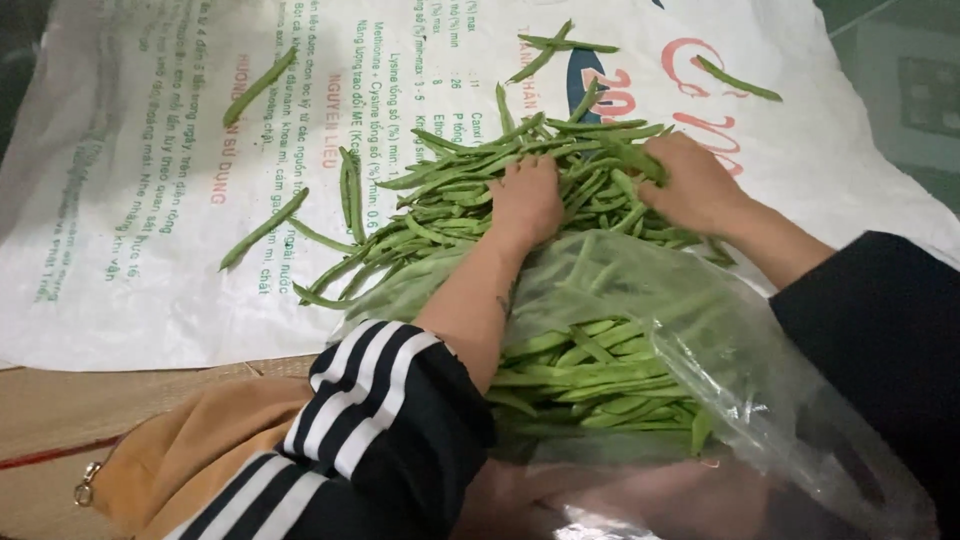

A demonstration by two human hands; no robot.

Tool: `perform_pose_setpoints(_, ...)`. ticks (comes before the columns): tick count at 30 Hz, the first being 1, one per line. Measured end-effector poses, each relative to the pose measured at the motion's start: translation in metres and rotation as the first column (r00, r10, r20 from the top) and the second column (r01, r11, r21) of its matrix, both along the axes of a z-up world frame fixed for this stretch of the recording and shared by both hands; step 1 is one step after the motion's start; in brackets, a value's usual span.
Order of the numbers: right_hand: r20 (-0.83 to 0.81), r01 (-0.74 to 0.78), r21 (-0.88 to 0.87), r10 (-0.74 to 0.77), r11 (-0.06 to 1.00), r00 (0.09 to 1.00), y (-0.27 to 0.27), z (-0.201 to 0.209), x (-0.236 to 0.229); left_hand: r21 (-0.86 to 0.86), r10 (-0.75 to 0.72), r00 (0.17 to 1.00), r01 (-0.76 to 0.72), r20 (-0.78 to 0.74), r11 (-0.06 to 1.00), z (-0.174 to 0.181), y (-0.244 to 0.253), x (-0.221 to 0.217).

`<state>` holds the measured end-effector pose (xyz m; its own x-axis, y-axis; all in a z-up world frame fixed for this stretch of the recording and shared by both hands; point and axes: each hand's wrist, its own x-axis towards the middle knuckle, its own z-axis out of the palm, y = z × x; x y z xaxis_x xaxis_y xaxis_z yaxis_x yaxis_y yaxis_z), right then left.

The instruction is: Sorting and bagging green beans from a pile into a plastic bag while sitting on the floor.

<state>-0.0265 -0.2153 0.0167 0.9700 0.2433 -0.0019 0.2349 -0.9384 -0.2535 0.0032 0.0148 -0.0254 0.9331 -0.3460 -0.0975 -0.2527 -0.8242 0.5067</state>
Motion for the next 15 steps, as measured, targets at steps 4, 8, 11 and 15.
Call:
perform_pose_setpoints(4,-0.165,0.069,0.015,-0.066,0.997,0.984,0.032,-0.006,0.002,0.046,0.016,0.999,-0.017,0.034,0.999,-0.013,0.0,0.007)
perform_pose_setpoints(8,-0.199,-0.014,-0.002,0.013,1.0,0.98,0.044,-0.018,-0.006,-0.016,0.212,0.977,-0.213,-0.033,0.977,-0.017,0.012,0.011)
perform_pose_setpoints(11,-0.22,-0.019,0.0,0.019,1.0,0.975,0.049,-0.014,-0.007,-0.027,0.271,0.961,-0.272,-0.05,0.962,-0.02,0.018,0.011)
perform_pose_setpoints(15,-0.138,-0.024,-0.108,0.009,0.994,0.99,0.051,-0.015,-0.008,0.019,0.24,0.97,-0.241,0.04,0.97,0.002,0.016,0.001)
